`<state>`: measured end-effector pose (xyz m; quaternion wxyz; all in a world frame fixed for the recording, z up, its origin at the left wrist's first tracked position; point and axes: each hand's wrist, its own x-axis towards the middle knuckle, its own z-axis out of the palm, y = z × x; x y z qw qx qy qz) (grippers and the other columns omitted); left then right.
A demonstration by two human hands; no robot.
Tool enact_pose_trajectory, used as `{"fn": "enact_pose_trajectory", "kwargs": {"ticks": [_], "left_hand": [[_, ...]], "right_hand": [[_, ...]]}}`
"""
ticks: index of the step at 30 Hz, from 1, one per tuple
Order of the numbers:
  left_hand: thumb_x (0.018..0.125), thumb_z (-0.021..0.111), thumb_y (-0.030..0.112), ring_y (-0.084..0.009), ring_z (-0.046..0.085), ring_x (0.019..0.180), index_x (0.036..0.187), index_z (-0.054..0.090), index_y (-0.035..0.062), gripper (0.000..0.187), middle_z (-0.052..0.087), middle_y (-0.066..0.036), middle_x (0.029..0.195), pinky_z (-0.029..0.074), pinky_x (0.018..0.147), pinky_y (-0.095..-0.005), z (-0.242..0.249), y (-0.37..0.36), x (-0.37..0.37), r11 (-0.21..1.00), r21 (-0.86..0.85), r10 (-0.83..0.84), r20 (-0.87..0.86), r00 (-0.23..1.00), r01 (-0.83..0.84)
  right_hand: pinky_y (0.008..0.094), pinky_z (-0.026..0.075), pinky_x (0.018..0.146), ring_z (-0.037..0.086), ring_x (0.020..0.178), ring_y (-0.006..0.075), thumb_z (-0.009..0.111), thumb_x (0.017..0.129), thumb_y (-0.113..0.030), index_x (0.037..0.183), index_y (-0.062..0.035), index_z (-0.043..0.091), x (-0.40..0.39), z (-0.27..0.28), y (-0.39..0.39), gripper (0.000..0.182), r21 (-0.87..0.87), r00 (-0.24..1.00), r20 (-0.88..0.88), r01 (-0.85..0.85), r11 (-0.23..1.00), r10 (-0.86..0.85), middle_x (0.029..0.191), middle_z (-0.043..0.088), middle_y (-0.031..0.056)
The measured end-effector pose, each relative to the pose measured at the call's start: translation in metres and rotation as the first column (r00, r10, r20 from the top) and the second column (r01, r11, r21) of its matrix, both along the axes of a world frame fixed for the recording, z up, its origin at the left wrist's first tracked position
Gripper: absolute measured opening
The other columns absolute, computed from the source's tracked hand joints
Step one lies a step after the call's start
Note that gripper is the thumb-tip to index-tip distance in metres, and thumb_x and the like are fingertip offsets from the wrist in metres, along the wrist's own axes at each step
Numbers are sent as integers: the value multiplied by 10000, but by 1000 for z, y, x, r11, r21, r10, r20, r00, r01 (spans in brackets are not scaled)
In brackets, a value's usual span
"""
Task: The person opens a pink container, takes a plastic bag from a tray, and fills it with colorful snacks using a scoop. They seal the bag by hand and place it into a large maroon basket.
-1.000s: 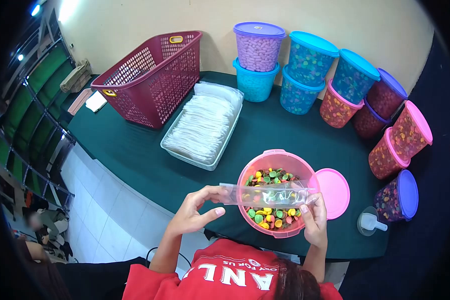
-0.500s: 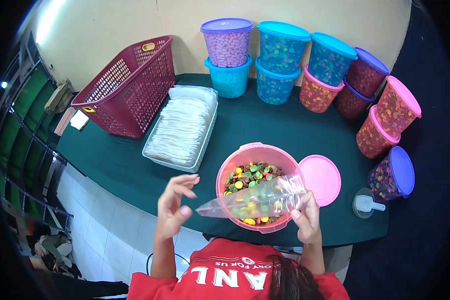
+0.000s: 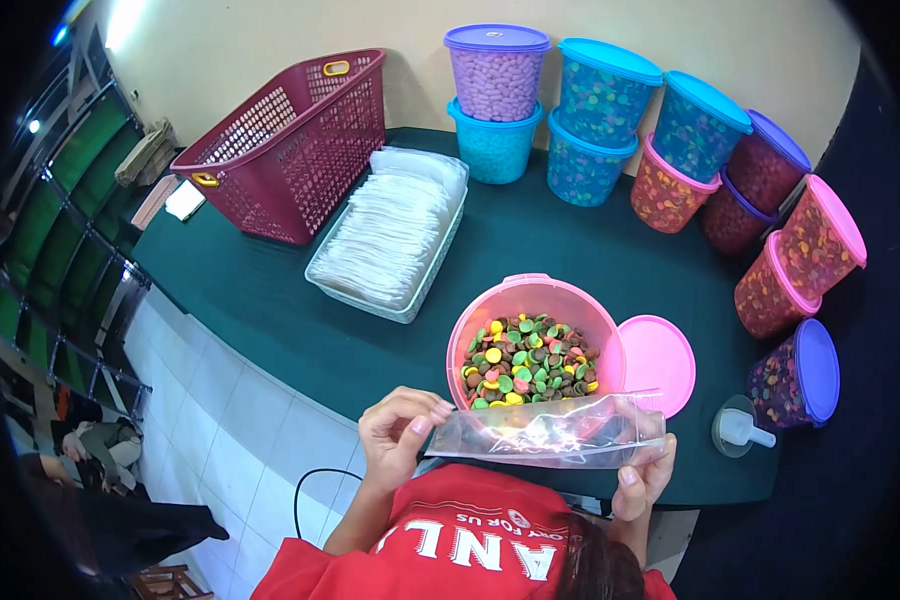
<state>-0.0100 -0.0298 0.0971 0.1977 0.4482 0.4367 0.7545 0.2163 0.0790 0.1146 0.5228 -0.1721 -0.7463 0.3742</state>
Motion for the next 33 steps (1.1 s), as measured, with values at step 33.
{"fn": "enact_pose_trajectory", "kwargs": {"ticks": [33], "left_hand": [[691, 619, -16, -211, 514, 858, 1017, 577, -11, 328, 516, -127, 971, 419, 753, -306, -3, 5, 10, 944, -185, 150, -500, 853, -274]], "right_hand": [[273, 355, 786, 414, 807, 121, 466, 715, -145, 836, -17, 377, -3, -24, 20, 198, -406, 991, -71, -130, 905, 111, 933, 497, 121]]}}
